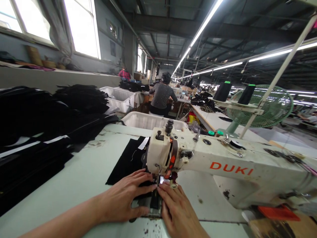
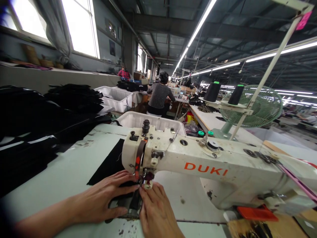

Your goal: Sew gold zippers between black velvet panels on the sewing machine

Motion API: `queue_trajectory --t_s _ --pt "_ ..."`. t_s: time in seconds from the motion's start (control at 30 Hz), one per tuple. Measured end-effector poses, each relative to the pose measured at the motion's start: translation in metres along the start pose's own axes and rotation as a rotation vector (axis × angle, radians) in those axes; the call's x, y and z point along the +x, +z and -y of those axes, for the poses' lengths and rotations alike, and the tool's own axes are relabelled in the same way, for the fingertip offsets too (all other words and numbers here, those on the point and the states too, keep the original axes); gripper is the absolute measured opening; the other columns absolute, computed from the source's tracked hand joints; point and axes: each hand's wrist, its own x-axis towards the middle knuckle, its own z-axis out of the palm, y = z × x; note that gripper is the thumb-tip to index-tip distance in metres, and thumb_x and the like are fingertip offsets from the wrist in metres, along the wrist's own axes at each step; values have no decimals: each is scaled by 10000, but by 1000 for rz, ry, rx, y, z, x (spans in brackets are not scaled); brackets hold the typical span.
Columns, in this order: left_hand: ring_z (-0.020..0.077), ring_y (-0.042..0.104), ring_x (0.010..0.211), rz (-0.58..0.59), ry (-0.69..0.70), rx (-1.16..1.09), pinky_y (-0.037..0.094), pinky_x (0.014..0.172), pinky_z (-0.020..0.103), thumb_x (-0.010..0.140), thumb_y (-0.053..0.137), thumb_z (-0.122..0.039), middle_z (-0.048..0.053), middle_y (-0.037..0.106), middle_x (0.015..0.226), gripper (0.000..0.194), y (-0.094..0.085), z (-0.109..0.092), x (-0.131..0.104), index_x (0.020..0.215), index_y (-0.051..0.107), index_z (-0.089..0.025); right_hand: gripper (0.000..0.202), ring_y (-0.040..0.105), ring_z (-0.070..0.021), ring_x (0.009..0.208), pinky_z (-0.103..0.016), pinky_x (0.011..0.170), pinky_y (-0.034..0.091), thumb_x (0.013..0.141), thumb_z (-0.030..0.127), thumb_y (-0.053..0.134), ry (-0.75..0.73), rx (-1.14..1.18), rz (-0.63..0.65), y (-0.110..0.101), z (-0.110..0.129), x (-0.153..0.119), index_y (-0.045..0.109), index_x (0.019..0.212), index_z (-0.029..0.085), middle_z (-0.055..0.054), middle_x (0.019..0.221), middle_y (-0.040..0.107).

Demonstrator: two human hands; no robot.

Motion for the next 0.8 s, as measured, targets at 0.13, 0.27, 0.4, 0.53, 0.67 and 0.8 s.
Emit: queue_trajectory --t_s 0.13,0.27,0.4,0.53,0.67,0.8 --pt "356 551 1293 -38 34 -91 348 1158 540 835 750 -415 158 600 1380 596 3 4 0 1372 590 -209 457 640 -246 1126 -403 983 534 834 62 472 5 -18 26 2 -2 -2 615 1260 143 -88 1233 687" --pt "267 585 1262 -29 17 -114 355 1175 417 849 729 -357 97 639 1332 470 1 8 0 1296 648 -237 473 650 -244 1118 -412 957 542 835 53 447 -50 -52 0 5 -7 -8 608 1269 153 -85 1220 695" --pt "217 519 1328 -86 -124 -36 373 1161 372 967 519 -247 84 563 1429 373 4 19 -2 1332 591 -214 432 682 -235 1045 -366 893 555 839 108 496 -185 -114 -50 15 -18 -12 608 1253 163 -80 1188 708" --pt "323 431 1388 -97 -222 82 322 1157 551 942 614 -339 157 485 1489 550 6 18 -4 1437 458 -157 380 698 -203 942 -312 812 558 840 96 477 -256 -110 -158 16 -27 -12 634 1173 188 -57 1093 736" --pt "302 640 1103 -110 -256 134 480 984 533 950 608 -342 138 699 1101 307 2 -10 -12 1147 656 -112 424 700 -212 956 -324 842 551 839 58 448 -302 -191 -175 9 -23 -12 628 1202 181 -64 1113 733" --pt "167 689 762 -70 -212 60 564 766 336 984 572 -314 4 708 779 218 -7 -27 -35 884 711 -179 403 727 -187 943 -267 810 574 896 111 499 -363 -200 -132 31 5 -15 614 1272 197 -45 1117 745"
